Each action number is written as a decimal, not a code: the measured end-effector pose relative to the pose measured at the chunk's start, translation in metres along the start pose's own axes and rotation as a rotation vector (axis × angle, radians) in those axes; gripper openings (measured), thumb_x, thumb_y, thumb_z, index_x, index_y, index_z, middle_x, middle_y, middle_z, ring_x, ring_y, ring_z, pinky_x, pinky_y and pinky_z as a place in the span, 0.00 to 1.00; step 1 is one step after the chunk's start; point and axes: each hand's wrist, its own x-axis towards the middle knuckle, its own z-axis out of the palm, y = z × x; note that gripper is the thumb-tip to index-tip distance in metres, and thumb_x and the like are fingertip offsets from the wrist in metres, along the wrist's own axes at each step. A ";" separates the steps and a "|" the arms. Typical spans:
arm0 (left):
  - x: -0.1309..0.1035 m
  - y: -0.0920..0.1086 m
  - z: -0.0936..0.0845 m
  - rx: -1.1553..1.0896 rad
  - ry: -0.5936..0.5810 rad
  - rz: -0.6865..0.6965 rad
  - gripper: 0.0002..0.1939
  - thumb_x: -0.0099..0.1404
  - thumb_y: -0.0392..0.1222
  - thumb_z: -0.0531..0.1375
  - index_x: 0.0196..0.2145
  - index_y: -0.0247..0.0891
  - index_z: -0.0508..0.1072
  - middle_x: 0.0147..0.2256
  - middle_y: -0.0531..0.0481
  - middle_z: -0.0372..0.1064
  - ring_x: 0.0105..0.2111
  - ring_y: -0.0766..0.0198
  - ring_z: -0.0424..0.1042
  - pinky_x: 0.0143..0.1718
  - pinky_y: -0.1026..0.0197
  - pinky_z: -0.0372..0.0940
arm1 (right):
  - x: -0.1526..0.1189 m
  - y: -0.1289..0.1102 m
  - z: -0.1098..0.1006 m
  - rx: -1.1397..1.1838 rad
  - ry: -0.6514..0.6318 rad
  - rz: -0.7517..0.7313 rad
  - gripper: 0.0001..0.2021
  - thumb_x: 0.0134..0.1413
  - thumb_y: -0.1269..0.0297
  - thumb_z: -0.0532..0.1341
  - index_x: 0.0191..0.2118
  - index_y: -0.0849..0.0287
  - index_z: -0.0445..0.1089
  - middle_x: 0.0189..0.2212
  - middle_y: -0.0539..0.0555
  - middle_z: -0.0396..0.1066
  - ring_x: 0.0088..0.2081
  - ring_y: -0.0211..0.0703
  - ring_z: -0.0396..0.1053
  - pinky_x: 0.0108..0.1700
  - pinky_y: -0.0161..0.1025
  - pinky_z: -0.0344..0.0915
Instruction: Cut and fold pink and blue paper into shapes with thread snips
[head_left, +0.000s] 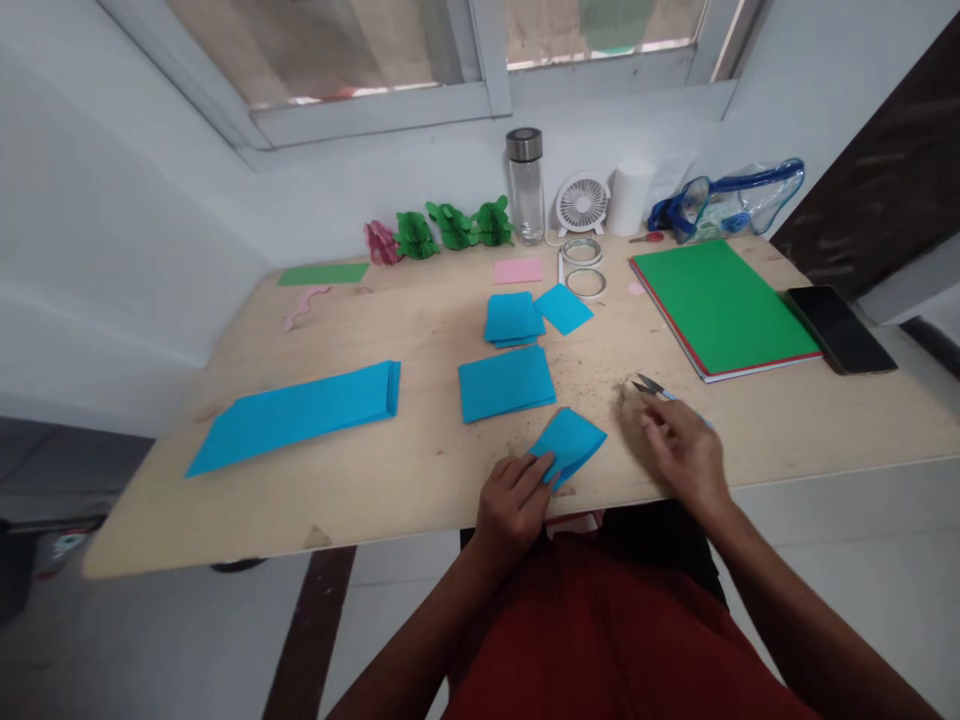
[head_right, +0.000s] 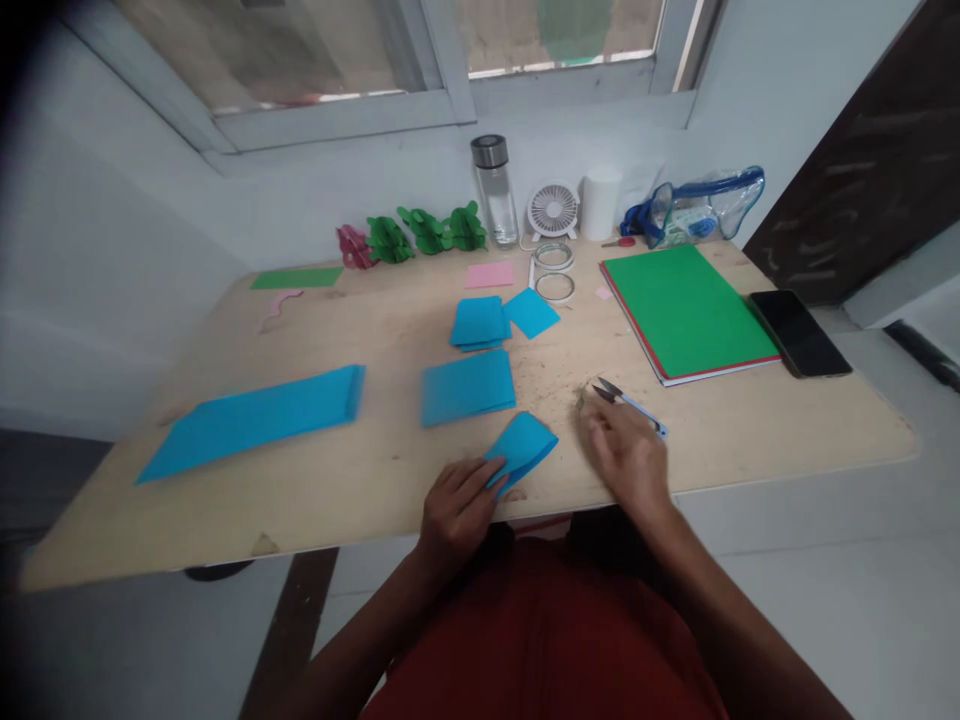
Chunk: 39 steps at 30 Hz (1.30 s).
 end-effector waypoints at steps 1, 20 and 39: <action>0.000 0.000 0.000 -0.014 -0.011 -0.010 0.07 0.64 0.30 0.56 0.35 0.34 0.74 0.42 0.42 0.75 0.40 0.58 0.73 0.39 0.54 0.68 | 0.004 0.009 -0.007 -0.114 0.035 -0.037 0.18 0.59 0.59 0.53 0.47 0.61 0.72 0.40 0.61 0.75 0.41 0.52 0.71 0.44 0.47 0.67; -0.002 -0.003 -0.004 -0.067 -0.080 -0.003 0.09 0.65 0.31 0.54 0.35 0.35 0.75 0.42 0.44 0.75 0.40 0.60 0.73 0.41 0.54 0.71 | 0.043 0.042 -0.033 -0.369 -0.343 0.144 0.10 0.50 0.55 0.57 0.25 0.56 0.64 0.23 0.52 0.68 0.26 0.42 0.64 0.26 0.36 0.51; -0.007 -0.003 -0.003 -0.085 -0.083 -0.019 0.10 0.65 0.30 0.54 0.38 0.35 0.75 0.42 0.44 0.75 0.40 0.60 0.73 0.40 0.55 0.72 | -0.039 -0.013 -0.029 0.492 -0.573 0.572 0.13 0.55 0.52 0.57 0.32 0.58 0.67 0.17 0.47 0.67 0.16 0.35 0.62 0.20 0.34 0.59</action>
